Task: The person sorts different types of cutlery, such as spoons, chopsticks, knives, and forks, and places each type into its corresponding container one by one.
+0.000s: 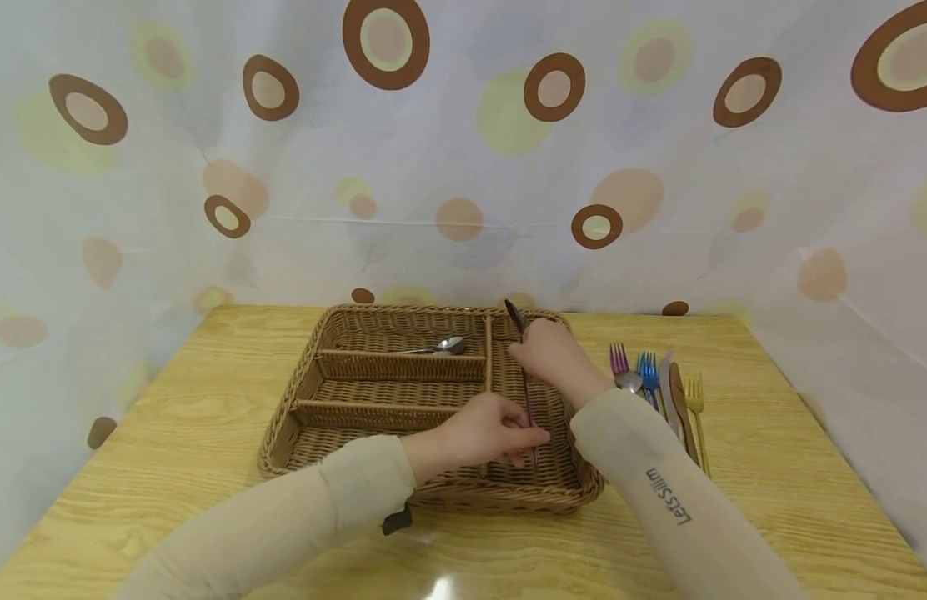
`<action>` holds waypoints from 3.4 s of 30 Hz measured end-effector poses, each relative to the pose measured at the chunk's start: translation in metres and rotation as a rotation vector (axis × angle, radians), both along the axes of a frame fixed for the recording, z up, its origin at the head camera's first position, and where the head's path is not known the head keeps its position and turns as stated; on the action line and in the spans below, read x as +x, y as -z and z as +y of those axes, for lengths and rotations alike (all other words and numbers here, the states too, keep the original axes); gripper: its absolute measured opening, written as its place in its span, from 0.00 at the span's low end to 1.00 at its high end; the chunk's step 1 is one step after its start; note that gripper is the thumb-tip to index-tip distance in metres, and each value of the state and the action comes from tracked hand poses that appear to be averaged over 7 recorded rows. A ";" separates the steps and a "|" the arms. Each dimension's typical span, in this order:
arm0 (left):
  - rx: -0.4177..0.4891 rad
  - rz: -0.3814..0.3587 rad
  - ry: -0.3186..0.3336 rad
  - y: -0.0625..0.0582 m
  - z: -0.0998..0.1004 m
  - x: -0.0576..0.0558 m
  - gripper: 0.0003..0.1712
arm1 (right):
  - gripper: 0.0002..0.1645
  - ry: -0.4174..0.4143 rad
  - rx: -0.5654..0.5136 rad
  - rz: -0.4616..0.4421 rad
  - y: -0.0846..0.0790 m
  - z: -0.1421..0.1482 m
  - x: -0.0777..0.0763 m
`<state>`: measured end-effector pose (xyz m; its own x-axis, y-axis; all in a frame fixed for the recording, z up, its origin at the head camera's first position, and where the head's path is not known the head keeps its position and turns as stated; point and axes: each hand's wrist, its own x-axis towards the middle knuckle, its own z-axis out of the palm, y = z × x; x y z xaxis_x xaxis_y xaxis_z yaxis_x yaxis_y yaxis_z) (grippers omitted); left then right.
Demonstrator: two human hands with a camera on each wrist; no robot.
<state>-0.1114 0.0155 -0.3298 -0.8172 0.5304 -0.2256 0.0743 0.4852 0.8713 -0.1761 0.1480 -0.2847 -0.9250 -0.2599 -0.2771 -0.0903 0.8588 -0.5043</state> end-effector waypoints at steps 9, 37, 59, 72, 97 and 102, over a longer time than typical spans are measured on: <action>0.023 -0.062 -0.014 -0.002 -0.008 0.000 0.17 | 0.26 0.014 -0.037 0.015 -0.002 0.001 0.004; 0.055 -0.121 -0.265 -0.019 -0.123 -0.066 0.19 | 0.37 0.168 -0.121 -0.019 0.010 0.084 0.003; -0.160 -0.126 -0.242 -0.006 -0.208 -0.137 0.16 | 0.36 0.246 -0.028 -0.065 0.039 0.154 0.019; -0.560 0.032 -0.177 0.007 -0.196 -0.155 0.27 | 0.34 0.263 -0.009 -0.077 0.053 0.160 0.011; -0.800 -0.057 -0.027 0.030 -0.179 -0.167 0.34 | 0.31 0.244 0.003 -0.089 0.084 0.162 -0.001; -0.750 -0.045 -0.061 0.021 -0.181 -0.162 0.33 | 0.28 0.208 0.043 -0.071 0.089 0.161 -0.004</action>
<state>-0.2729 -0.1652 -0.3505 -0.8217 0.1756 -0.5422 0.0010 0.9518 0.3067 -0.1806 0.3092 -0.3734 -0.9351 -0.0524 -0.3505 0.1254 0.8761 -0.4655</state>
